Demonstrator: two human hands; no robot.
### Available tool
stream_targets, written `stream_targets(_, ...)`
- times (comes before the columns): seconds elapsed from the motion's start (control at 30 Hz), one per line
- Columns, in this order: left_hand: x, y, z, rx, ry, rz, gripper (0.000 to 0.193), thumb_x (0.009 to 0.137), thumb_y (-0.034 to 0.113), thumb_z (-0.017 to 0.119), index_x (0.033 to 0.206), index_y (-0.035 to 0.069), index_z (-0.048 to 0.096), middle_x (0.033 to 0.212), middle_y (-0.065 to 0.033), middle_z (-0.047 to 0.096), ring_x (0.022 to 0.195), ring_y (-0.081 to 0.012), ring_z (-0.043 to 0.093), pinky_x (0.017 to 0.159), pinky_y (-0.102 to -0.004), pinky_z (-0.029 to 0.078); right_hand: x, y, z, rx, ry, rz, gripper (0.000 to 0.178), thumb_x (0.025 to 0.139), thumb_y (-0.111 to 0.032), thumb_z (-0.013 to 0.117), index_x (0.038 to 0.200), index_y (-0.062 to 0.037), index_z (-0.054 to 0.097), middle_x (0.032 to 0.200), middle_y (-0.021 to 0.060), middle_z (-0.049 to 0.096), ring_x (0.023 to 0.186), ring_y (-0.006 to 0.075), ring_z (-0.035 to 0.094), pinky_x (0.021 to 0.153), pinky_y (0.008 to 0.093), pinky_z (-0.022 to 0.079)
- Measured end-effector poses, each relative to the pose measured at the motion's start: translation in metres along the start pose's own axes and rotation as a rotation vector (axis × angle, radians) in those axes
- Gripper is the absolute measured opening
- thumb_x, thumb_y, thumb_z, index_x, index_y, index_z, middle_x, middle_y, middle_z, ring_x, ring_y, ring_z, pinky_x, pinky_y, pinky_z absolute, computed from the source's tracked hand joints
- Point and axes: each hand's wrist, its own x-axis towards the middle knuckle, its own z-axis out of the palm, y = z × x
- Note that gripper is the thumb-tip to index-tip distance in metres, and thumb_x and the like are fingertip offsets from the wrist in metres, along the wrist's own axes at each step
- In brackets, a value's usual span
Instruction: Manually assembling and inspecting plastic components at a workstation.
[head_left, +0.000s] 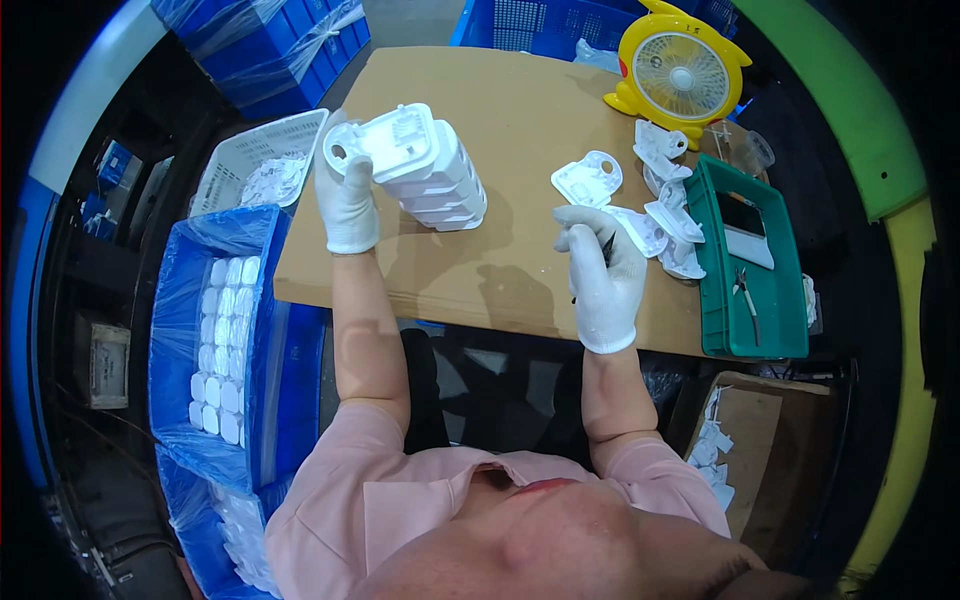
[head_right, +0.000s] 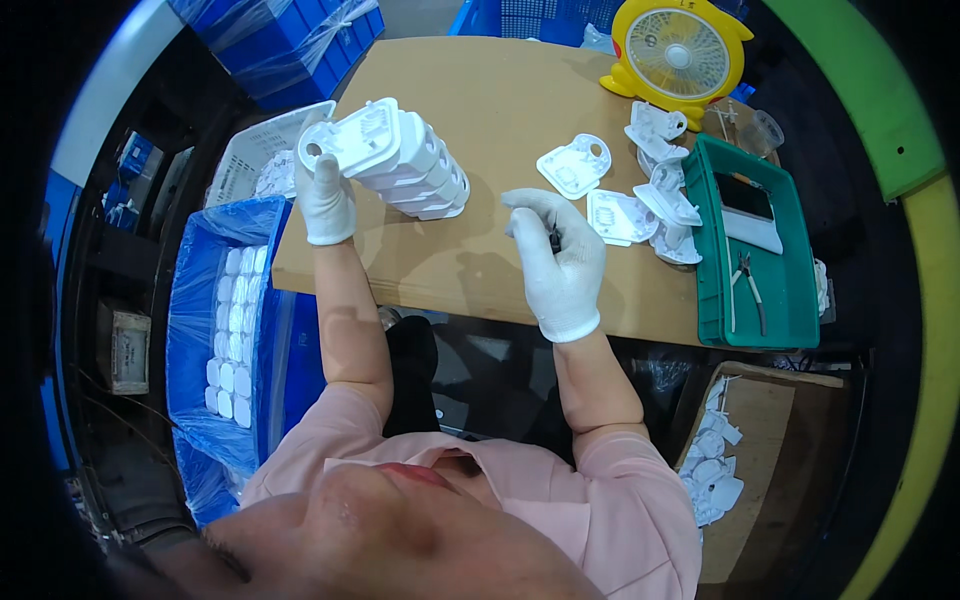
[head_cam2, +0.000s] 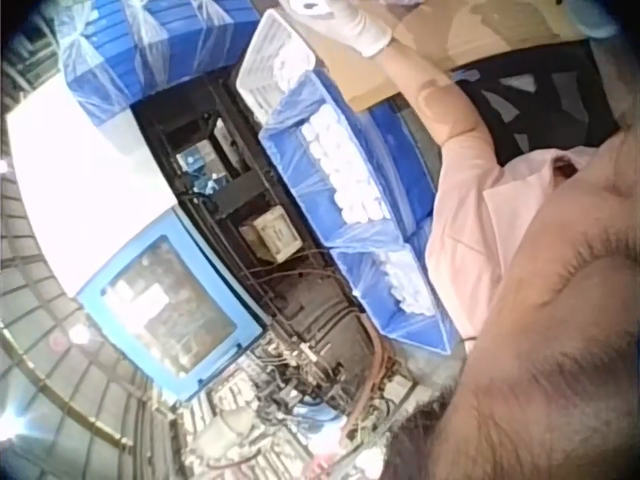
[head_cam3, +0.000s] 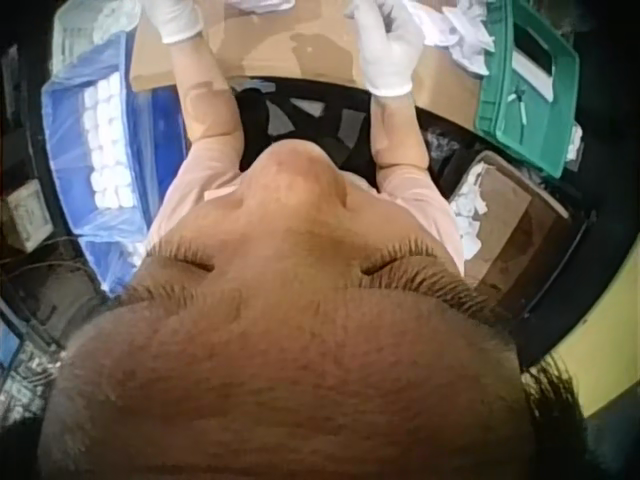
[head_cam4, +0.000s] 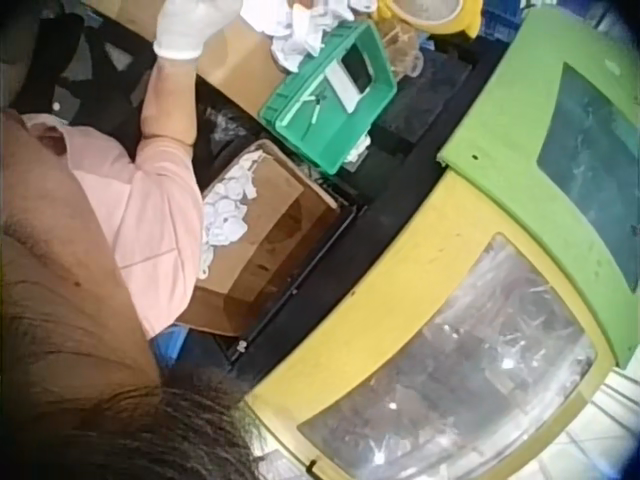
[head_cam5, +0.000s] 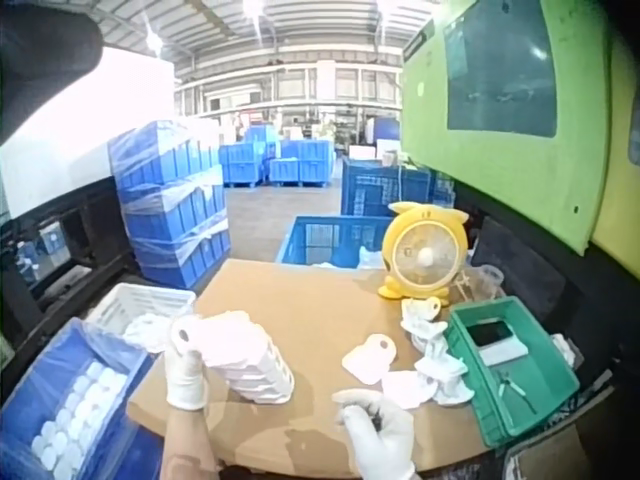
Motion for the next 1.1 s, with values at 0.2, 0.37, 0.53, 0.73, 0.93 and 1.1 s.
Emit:
stream_targets(0.2,0.0,-0.005,0.001,-0.016,-0.059,-0.052,0.104,0.066,0.058,0.082,0.137,-0.004,0.039,0.121,-0.0106,0.052,0.117,-0.0225,0.05,0.101,-0.0366,0.039,0.004,0.002,0.004,0.016,0.011,0.014,0.02,0.092,-0.01,0.054,0.102,0.001,0.067,0.072,-0.0008,0.059,0.049,-0.0005,0.035,0.046,0.017,0.026)
stream_targets(0.37,0.001,-0.007,0.001,0.005,-0.091,-0.067,0.104,0.067,0.058,0.08,0.137,-0.005,0.039,0.122,-0.0114,0.052,0.117,-0.0233,0.051,0.101,-0.0367,0.039,0.006,0.005,0.006,0.016,0.01,0.026,0.019,0.092,-0.01,0.054,0.101,0.0007,0.067,0.072,-0.0005,0.059,0.049,-0.0006,0.035,0.045,0.0174,0.026)
stream_targets(0.53,-0.001,-0.007,0.004,-0.025,-0.078,-0.114,0.104,0.067,0.058,0.08,0.138,-0.005,0.037,0.124,-0.0118,0.052,0.119,-0.0235,0.05,0.103,-0.0371,0.038,0.007,0.007,0.006,0.025,0.017,0.022,0.019,0.093,-0.01,0.054,0.101,0.0002,0.067,0.071,-0.0007,0.058,0.049,-0.0006,0.035,0.046,0.0175,0.026)
stream_targets(0.73,-0.001,-0.009,-0.001,-0.07,-0.075,-0.139,0.108,0.066,0.057,0.082,0.141,-0.004,0.034,0.13,-0.0146,0.049,0.123,-0.0256,0.048,0.106,-0.0391,0.036,0.009,0.011,0.004,0.013,0.038,0.012,0.019,0.093,-0.011,0.054,0.099,-0.0001,0.068,0.071,-0.0013,0.058,0.049,-0.0008,0.035,0.046,0.0174,0.026)
stream_targets(0.93,0.001,-0.011,0.003,-0.096,-0.131,-0.114,0.119,0.061,0.056,0.084,0.145,-0.003,0.025,0.14,-0.0199,0.042,0.13,-0.03,0.042,0.109,-0.042,0.033,0.019,0.016,-0.007,-0.02,0.105,-0.009,0.019,0.093,-0.013,0.055,0.099,0.0001,0.068,0.071,-0.0019,0.059,0.05,-0.0009,0.035,0.047,0.0173,0.026)
stream_targets(1.1,0.005,-0.011,-0.001,-0.102,-0.138,-0.035,0.104,0.072,0.048,0.08,0.145,-0.001,0.025,0.141,-0.0194,0.04,0.13,-0.0295,0.041,0.11,-0.0416,0.032,0.039,0.031,-0.03,-0.278,0.183,-0.09,0.02,0.091,-0.015,0.058,0.1,-0.0004,0.068,0.072,0.0002,0.062,0.062,0.0081,0.054,0.058,0.0228,0.042)
